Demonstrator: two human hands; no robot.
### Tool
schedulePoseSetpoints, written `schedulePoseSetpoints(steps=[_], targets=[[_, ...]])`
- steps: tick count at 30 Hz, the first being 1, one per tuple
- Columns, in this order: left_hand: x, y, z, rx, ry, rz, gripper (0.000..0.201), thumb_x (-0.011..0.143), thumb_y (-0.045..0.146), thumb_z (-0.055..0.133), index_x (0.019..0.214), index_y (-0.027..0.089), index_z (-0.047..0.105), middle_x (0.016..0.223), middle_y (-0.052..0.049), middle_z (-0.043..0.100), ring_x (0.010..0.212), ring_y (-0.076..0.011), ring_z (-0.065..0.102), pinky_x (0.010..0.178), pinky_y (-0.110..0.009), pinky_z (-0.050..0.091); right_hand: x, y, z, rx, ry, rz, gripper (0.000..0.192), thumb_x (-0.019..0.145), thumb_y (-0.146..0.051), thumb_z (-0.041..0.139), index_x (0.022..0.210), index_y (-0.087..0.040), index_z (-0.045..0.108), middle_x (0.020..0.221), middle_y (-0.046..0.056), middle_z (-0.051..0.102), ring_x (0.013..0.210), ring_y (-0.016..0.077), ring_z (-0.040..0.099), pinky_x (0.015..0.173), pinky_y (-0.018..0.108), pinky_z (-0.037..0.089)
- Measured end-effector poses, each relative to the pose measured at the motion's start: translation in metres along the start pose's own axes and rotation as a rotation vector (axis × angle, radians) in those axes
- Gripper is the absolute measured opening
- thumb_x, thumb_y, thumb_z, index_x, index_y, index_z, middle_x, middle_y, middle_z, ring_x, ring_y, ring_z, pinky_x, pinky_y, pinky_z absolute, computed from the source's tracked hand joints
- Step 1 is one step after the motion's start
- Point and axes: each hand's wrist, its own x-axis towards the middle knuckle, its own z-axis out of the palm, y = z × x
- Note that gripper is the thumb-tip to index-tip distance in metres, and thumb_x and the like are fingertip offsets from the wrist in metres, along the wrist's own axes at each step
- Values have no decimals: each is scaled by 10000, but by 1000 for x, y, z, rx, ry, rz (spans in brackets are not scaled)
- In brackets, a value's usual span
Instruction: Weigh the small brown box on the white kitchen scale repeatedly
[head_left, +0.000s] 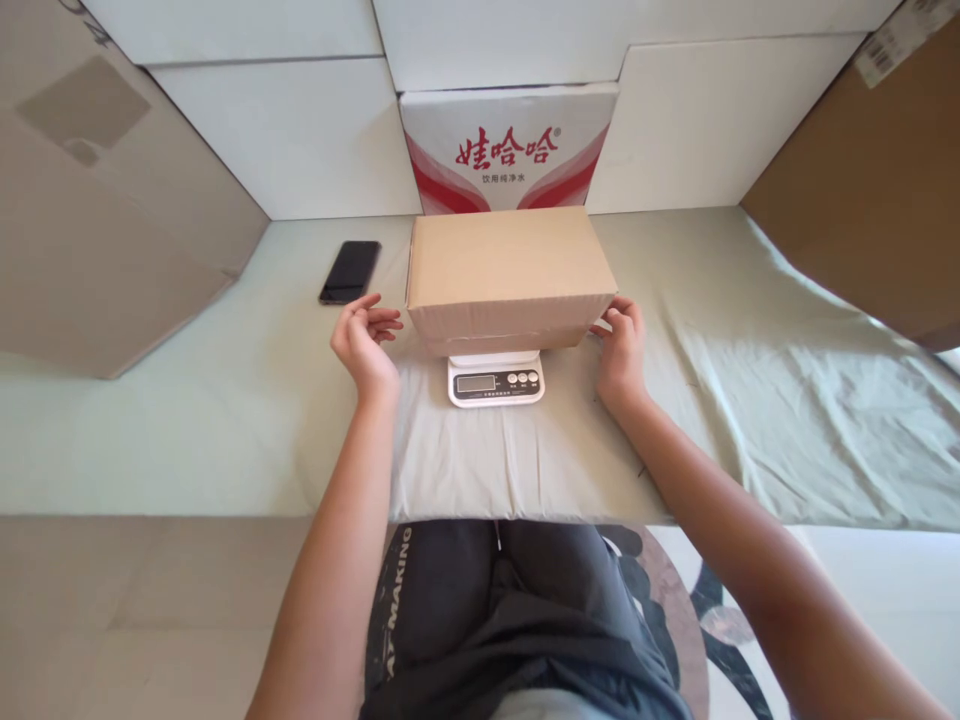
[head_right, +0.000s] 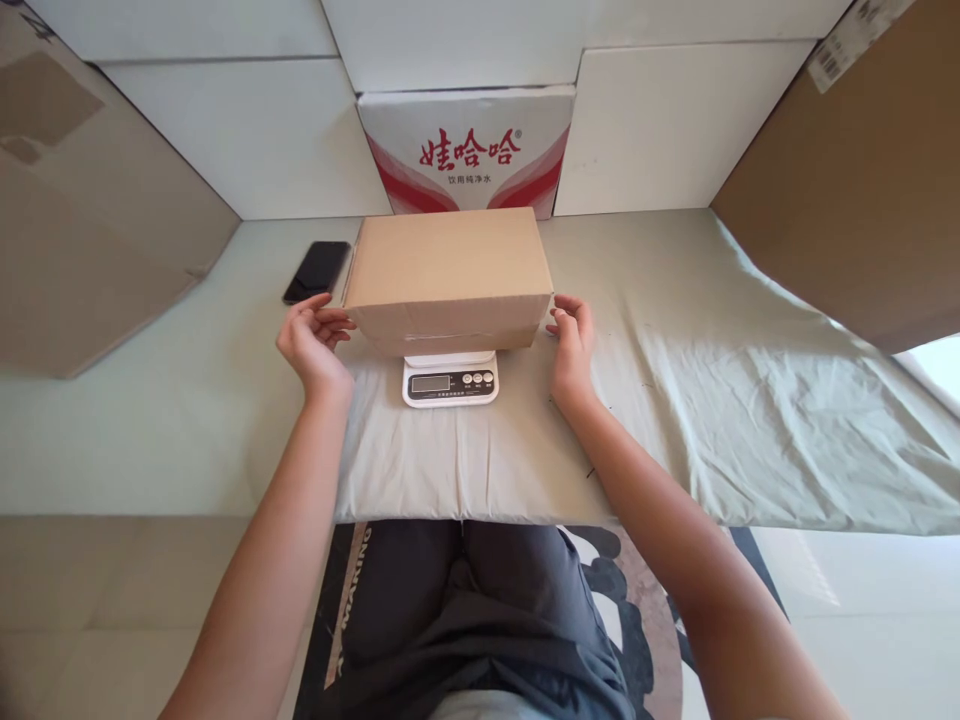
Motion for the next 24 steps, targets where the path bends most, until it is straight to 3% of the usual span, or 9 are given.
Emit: schedulePoseSetpoints(steps=[6, 11, 17, 24], targets=[[1, 1, -3, 0, -21, -15, 253, 890, 343, 516, 859, 205, 725, 673, -40, 721, 542, -143, 613, 520, -278, 376, -2, 8, -2, -34, -63, -46, 283, 941, -479, 530, 1153, -343, 658, 1311, 2, 686, 1320, 252, 595, 1223, 546, 466], [-18, 9, -1, 46, -50, 102, 234, 881, 294, 526, 894, 187, 734, 701, -37, 717, 565, -136, 610, 578, -278, 426, -5, 16, -2, -4, -105, -107, 415, 951, -568, 527, 1318, -391, 604, 1496, -4, 614, 1501, 267, 510, 1302, 592, 386], [-34, 7, 0, 118, -95, 153, 276, 890, 317, 549, 1033, 197, 752, 950, -76, 771, 835, -179, 718, 647, -274, 488, -18, 3, 10, 26, -242, -158, 529, 938, -669, 513, 1402, -422, 567, 1552, -1, 606, 1552, 287, 482, 1317, 600, 395], [-35, 3, 1, 99, -100, 86, 254, 865, 337, 565, 980, 199, 746, 899, -63, 740, 772, -166, 676, 631, -270, 481, -22, -7, 11, 48, -281, -141, 591, 919, -713, 511, 1415, -400, 579, 1569, 12, 617, 1589, 300, 451, 1316, 588, 407]])
